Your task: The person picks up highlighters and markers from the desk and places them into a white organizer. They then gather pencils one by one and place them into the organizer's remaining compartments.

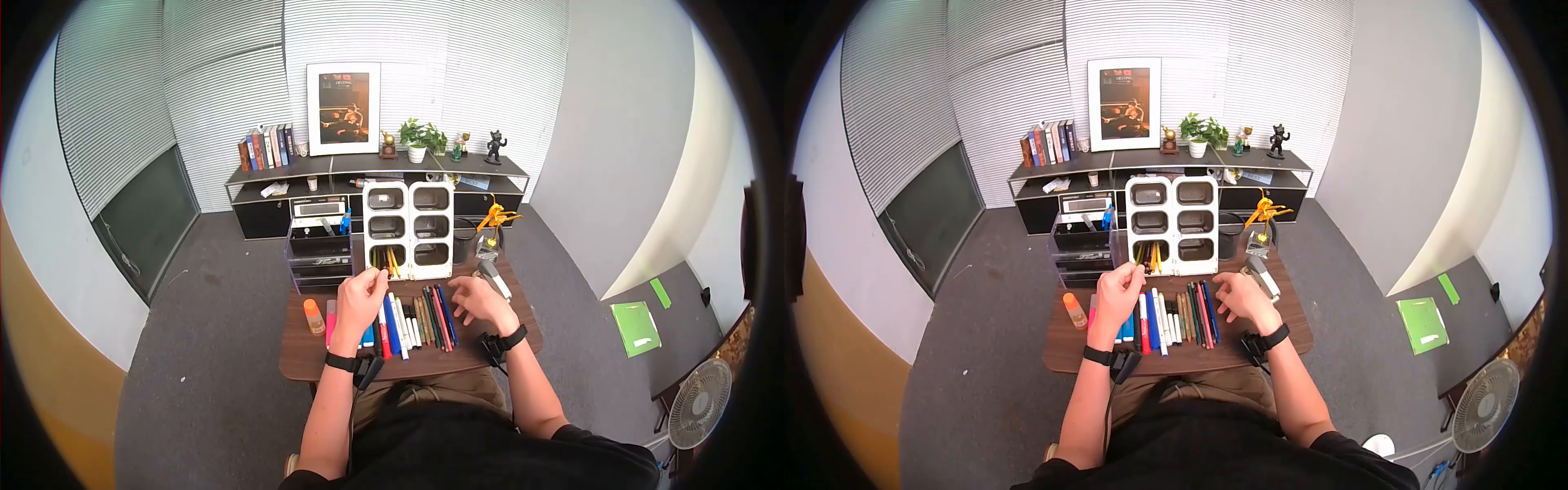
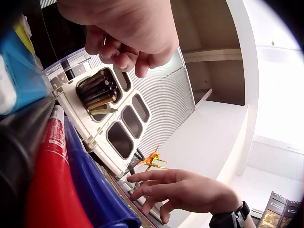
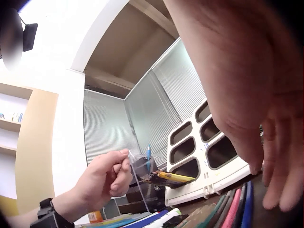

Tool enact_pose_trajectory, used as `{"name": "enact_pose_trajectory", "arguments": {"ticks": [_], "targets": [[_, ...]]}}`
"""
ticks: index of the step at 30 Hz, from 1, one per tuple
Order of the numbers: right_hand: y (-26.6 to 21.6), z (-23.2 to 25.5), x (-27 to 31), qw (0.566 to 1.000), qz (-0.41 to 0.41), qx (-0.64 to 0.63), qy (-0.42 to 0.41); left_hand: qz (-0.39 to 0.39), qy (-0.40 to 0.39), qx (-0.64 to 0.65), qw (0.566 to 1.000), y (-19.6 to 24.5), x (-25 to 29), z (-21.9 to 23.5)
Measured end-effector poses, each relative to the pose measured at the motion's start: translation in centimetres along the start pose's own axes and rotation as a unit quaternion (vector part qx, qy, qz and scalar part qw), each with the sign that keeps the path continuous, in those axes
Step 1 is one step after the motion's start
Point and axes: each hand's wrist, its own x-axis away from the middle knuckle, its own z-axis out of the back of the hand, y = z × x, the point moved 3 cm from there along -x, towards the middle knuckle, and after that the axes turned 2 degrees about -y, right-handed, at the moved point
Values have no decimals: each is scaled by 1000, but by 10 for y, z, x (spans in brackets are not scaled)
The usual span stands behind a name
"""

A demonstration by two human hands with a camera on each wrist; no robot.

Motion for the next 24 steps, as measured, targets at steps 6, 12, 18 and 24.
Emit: {"name": "enact_pose_trajectory", "arguments": {"ticks": [6,12,18,24], "targets": [[1,-7,-3,1000,16,-2,-23,6,-3,-5,1000,-1,0,1],[-21,-6,4,992,60,103,33,6,6,10,1000,-1,1,1],[-37,-45,-23,962,267,57,10,13,0,-22,1000,0,0,0],[-46,-67,-55,964,257,13,-64,17,14,12,1000,3,0,1]]}}
